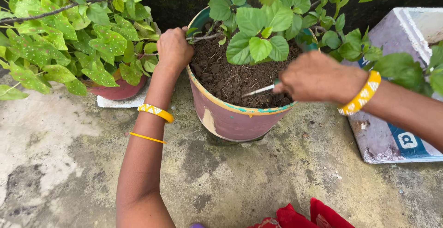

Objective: The person loosens the soil in a potted plant by hand and using a tool, while holding the branches of the plant.

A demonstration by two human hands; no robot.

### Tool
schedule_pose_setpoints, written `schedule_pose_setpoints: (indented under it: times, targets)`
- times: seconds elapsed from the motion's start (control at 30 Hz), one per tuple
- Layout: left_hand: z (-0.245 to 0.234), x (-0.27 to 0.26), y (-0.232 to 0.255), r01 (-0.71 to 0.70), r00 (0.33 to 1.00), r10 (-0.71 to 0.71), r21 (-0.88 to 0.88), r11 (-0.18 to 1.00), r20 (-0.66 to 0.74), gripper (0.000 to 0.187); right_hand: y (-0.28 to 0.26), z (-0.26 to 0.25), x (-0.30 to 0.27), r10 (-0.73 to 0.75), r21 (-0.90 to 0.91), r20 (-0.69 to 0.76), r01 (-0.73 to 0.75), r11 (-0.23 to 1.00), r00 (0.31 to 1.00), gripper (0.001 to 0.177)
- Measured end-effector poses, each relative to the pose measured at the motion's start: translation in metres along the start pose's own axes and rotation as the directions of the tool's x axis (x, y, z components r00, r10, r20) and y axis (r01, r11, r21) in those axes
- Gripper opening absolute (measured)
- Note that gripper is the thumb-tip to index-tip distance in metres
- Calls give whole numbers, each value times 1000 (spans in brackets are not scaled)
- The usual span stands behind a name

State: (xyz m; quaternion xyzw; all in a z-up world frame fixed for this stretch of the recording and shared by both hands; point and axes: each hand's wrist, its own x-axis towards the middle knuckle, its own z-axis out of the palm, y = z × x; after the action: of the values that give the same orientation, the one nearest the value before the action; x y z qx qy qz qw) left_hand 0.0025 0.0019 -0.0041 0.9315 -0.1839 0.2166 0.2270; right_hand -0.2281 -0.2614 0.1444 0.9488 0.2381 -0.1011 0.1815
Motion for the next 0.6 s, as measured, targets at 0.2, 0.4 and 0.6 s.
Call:
schedule_pose_setpoints:
  times: [0.2,0.4,0.6]
  targets:
    - [11,1,-8,-2,1000,2,-40,999,3,33,38,53,-8,-35,-129,-317,-7,992,948,50]
    - [11,2,-7,-7,1000,7,-9,1000,-27,38,59,40,-15,98,-138,-291,-143,980,952,48]
    - [9,2,-7,-16,999,15,-8,1000,-30,44,36,-7,-20,128,-99,-186,-149,984,974,52]
